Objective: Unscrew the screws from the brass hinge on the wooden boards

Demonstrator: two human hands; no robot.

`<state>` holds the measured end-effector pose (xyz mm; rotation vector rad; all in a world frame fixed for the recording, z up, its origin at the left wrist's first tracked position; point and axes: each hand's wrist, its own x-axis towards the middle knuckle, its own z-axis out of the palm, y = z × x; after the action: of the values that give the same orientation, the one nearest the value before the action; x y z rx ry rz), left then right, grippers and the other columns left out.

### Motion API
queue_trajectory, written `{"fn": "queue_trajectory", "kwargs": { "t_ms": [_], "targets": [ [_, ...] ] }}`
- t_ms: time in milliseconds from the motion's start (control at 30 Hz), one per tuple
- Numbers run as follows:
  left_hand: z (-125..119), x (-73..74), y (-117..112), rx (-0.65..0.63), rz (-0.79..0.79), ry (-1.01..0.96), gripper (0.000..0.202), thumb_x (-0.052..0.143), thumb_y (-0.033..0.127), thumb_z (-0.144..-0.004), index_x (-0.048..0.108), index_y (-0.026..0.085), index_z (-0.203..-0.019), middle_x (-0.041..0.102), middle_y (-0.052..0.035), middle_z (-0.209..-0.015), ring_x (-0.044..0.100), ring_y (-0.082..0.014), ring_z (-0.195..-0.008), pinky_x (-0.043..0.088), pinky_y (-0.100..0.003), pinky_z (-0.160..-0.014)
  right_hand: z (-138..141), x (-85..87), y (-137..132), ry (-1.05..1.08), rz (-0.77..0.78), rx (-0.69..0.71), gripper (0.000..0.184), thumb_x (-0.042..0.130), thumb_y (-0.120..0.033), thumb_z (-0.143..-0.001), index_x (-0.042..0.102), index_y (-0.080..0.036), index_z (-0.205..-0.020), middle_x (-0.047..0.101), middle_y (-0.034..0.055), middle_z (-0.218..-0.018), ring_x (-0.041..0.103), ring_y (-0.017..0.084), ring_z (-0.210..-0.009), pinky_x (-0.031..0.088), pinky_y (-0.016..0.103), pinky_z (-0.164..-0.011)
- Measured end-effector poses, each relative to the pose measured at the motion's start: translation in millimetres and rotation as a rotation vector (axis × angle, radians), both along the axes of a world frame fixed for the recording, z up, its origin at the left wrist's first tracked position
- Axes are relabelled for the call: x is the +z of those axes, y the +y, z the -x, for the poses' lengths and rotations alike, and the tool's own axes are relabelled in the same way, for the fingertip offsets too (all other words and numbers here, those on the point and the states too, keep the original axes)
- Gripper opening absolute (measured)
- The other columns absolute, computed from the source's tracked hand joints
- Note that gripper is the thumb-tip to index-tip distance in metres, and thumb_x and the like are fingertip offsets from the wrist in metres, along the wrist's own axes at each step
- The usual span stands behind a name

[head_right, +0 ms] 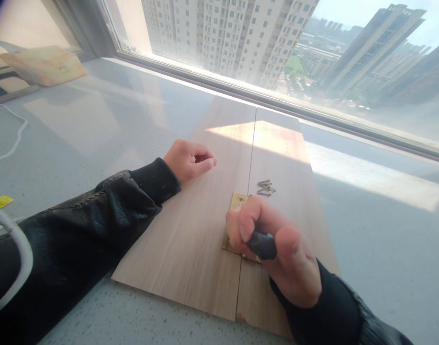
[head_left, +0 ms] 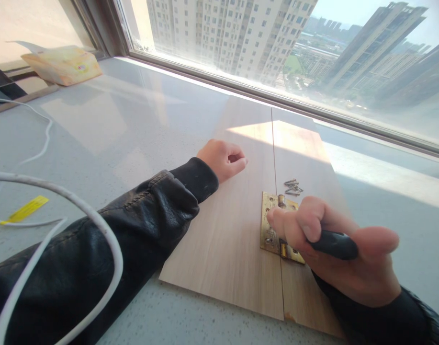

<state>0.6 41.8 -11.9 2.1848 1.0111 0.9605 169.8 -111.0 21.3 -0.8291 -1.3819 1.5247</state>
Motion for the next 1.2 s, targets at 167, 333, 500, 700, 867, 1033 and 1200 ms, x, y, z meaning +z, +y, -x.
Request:
{"fn": "queue_trajectory", "kwargs": {
  "t_ms": [167,333,500,700,867,1033,1200],
  "targets": [
    [0.4,-0.2,-0.1,-0.006,0.002,0.005,0.02,0.059,0.027,-0.074,0.07,0.012,-0.066,0.058,0.0008,-0.053,0.046,-0.0078,-0.051,0.033,-0.023,-0.052,-4.3,-5.5,-2.0,0.015,-0.047,-0.033,0.039,0.058,-0.062,-0.076,0.047,-0.028,-0.091,0.042,-0.0048,-0.065,0.033,0.014,-0.058,0.027,0.032,-0.061],
    [0.6,0.6,0.8,-0.009,-0.003,0.009,0.02,0.059,0.026,-0.074,0.071,0.012,-0.066,0.057,0.0007,-0.053,0.046,-0.008,-0.051,0.034,-0.023,-0.052,-10.8,-18.1,8.0,-0.046,-0.29,-0.172,0.04,0.065,-0.062,-0.072,0.061,-0.025,-0.085,0.051,0.0024,-0.085,0.045,0.02,-0.079,0.033,0.036,-0.071],
    [0.6,0.5,0.6,-0.002,-0.008,0.005,0.02,0.059,0.025,-0.074,0.07,0.012,-0.066,0.056,0.0009,-0.052,0.045,-0.0076,-0.05,0.033,-0.023,-0.052,-13.5,-17.8,14.3,-0.115,-0.432,-0.183,0.037,0.053,-0.057,-0.084,0.069,-0.024,-0.088,0.052,0.0023,-0.073,0.044,0.02,-0.073,0.034,0.04,-0.077],
    [-0.7,0.0,-0.1,-0.005,-0.008,-0.004,0.019,0.06,0.025,-0.074,0.07,0.012,-0.066,0.056,0.0008,-0.052,0.045,-0.0076,-0.051,0.033,-0.023,-0.051,-5.2,-3.5,7.2,-0.095,-0.191,-0.05,0.06,0.021,-0.066,-0.09,0.061,-0.026,-0.071,0.047,0.0016,-0.065,0.043,0.02,-0.072,0.035,0.039,-0.072],
    [-0.6,-0.6,-0.3,-0.003,-0.006,-0.002,0.02,0.059,0.026,-0.075,0.07,0.012,-0.066,0.057,0.0006,-0.053,0.045,-0.0075,-0.05,0.033,-0.022,-0.051,0.1,0.6,1.6,-0.037,-0.07,-0.09,0.051,0.041,-0.076,-0.077,0.052,-0.026,-0.079,0.04,-0.001,-0.067,0.038,0.018,-0.066,0.031,0.034,-0.062],
    [0.5,-0.2,0.2,-0.008,-0.006,0.006,0.02,0.059,0.026,-0.075,0.07,0.012,-0.067,0.058,0.0003,-0.053,0.046,-0.008,-0.051,0.034,-0.023,-0.052,-3.3,-8.4,9.0,0.052,-0.166,-0.19,0.038,0.056,-0.062,-0.077,0.056,-0.024,-0.079,0.044,-0.0003,-0.07,0.041,0.017,-0.069,0.033,0.034,-0.065],
    [1.0,0.4,0.7,-0.004,-0.005,0.013,0.021,0.058,0.027,-0.075,0.071,0.012,-0.067,0.059,-0.0004,-0.054,0.045,-0.0082,-0.051,0.034,-0.023,-0.051,-15.8,-25.3,14.6,0.014,-0.272,-0.165,0.043,0.068,-0.066,-0.064,0.066,-0.026,-0.08,0.048,0.0023,-0.075,0.045,0.019,-0.071,0.037,0.037,-0.064]
  ]
}}
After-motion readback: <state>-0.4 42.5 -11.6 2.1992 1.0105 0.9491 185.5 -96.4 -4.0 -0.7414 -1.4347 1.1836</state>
